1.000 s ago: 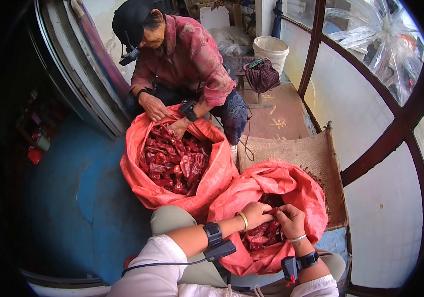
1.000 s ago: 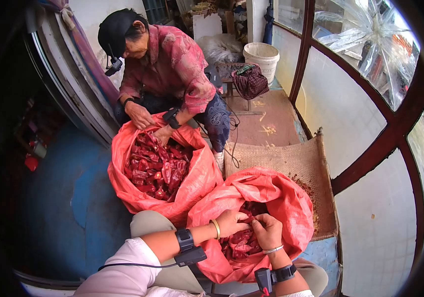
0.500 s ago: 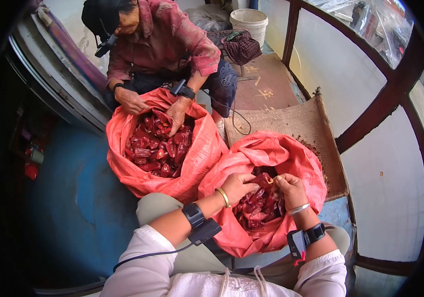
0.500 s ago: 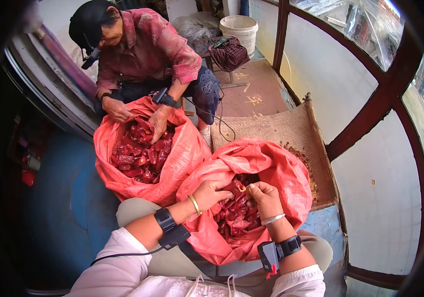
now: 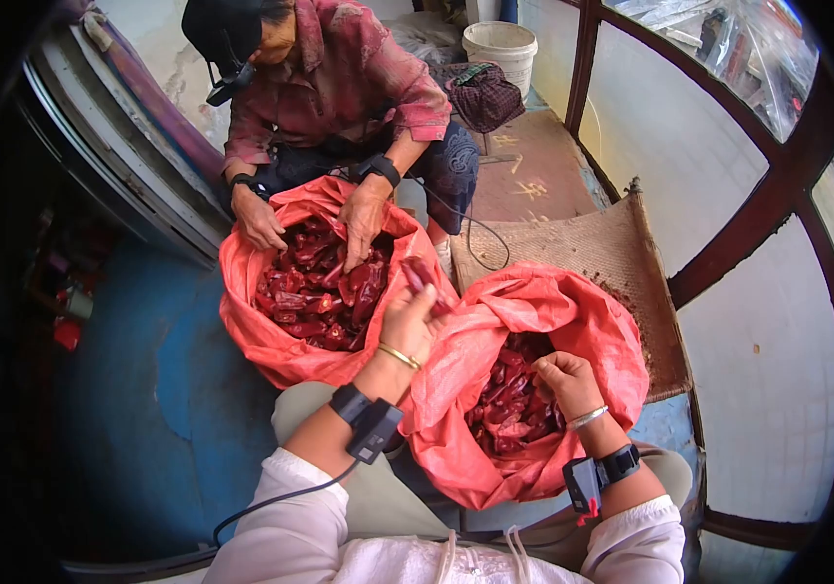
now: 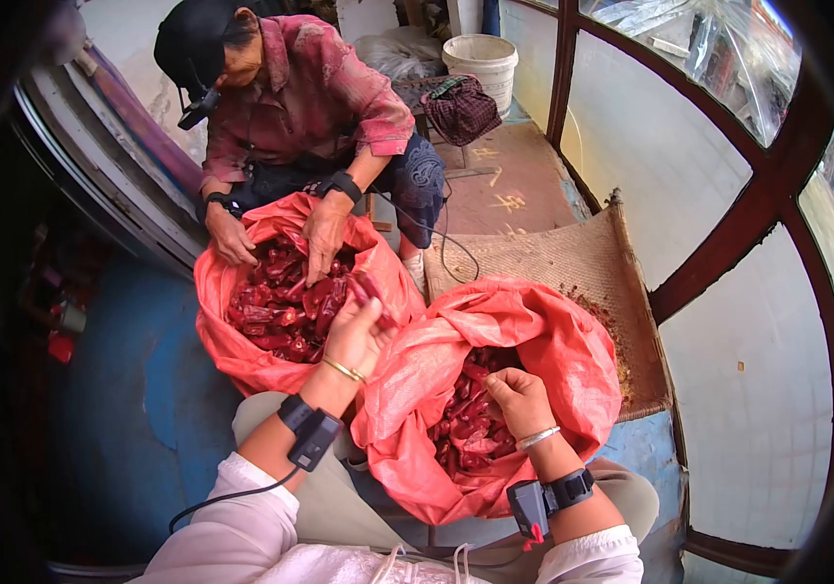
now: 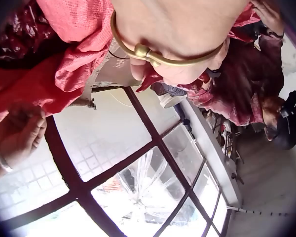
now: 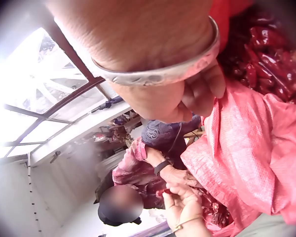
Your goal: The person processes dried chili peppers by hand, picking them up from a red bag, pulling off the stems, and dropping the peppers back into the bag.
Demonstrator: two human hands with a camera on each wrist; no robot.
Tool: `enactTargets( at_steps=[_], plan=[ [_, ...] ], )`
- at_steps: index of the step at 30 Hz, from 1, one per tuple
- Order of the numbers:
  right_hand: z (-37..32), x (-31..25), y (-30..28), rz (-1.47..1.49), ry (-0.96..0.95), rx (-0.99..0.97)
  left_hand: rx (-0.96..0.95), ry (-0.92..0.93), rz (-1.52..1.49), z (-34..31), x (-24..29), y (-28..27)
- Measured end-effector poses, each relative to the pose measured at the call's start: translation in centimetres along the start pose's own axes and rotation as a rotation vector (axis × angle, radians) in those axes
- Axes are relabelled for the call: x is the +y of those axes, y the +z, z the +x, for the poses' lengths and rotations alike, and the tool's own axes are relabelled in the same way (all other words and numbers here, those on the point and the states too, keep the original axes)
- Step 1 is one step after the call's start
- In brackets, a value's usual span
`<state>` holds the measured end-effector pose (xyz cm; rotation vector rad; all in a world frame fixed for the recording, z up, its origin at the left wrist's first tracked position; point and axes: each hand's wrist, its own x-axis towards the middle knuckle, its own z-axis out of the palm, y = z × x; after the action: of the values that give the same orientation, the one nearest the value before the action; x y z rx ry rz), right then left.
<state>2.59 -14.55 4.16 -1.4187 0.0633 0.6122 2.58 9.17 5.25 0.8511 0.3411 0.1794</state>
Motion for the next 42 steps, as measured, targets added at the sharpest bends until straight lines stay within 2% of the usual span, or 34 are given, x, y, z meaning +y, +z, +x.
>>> enactTargets(
  at_steps=[3,4,5,7,10,11,14,17,20,22,23,25,27,28,30,32,34,35,37,39,41,42],
  plan=[
    [0.4,0.3,0.3,-0.049,0.007,0.004,0.22,0.146,-0.26,1.9,2.5,-3.4],
    [0.5,0.4,0.4,-0.051,0.008,-0.003,0.388,0.172,-0.308,2.1,3.0,-4.2],
    [0.6,0.5,0.5,-0.062,0.005,0.002,0.463,0.141,-0.423,2.4,3.4,-4.9],
    [0.9,0.8,0.7,-0.077,0.002,0.0,0.49,0.213,-0.382,1.4,3.3,-3.7],
    [1.0,1.3,0.8,-0.073,0.013,-0.003,0.296,0.062,-0.165,1.0,1.7,-3.8],
    [1.0,1.4,0.8,-0.066,0.022,0.004,0.285,0.044,-0.134,1.0,1.4,-3.8],
    [0.6,1.7,0.8,-0.066,0.038,0.006,0.313,0.072,-0.087,1.2,1.2,-4.6],
    [0.7,1.9,0.8,-0.065,0.043,0.006,0.469,0.109,-0.161,2.5,1.5,-6.3],
    [0.8,2.3,0.5,-0.068,0.043,-0.028,0.544,0.016,-0.191,3.5,1.4,-8.4],
    [0.7,2.4,0.3,-0.073,0.039,-0.061,0.613,0.061,0.024,3.4,2.2,-8.6],
    [1.3,1.9,0.4,-0.089,0.011,-0.043,0.68,0.141,0.173,4.2,3.0,-8.6],
    [1.1,1.6,0.0,-0.166,-0.022,0.01,0.68,0.373,0.191,4.1,3.3,-7.4],
    [1.6,1.9,-1.0,-0.114,-0.022,0.066,0.396,0.268,0.017,2.8,3.2,-5.4],
    [1.9,2.0,-1.5,-0.114,-0.018,0.079,0.156,0.153,-0.053,2.3,2.9,-4.5],
    [2.2,2.6,-2.5,-0.085,-0.044,0.188,-0.196,-0.181,-0.323,1.3,0.9,-2.0],
    [2.5,3.0,-3.1,-0.09,-0.008,0.23,-0.341,-0.464,-0.298,0.2,-1.1,-0.3],
    [2.8,3.5,-3.7,-0.11,0.022,0.297,-0.138,-0.61,-0.133,-0.6,-3.4,1.2],
    [3.1,4.0,-4.1,-0.116,0.022,0.302,-0.143,-0.612,-0.14,-1.0,-4.5,1.5],
    [3.4,5.2,-4.7,-0.159,0.031,0.281,-0.037,-0.7,0.171,-1.9,-6.4,1.5],
    [3.9,7.2,-5.5,-0.261,0.069,0.278,-0.04,-0.709,0.21,-2.3,-7.6,1.2],
    [5.4,12.2,-7.6,-0.716,-0.109,0.233,-0.041,-0.716,0.25,-2.6,-7.9,1.3],
    [4.2,10.8,-6.4,-0.891,-0.119,0.262,-0.06,-0.711,0.253,-2.7,-7.8,1.4]
  ],
)
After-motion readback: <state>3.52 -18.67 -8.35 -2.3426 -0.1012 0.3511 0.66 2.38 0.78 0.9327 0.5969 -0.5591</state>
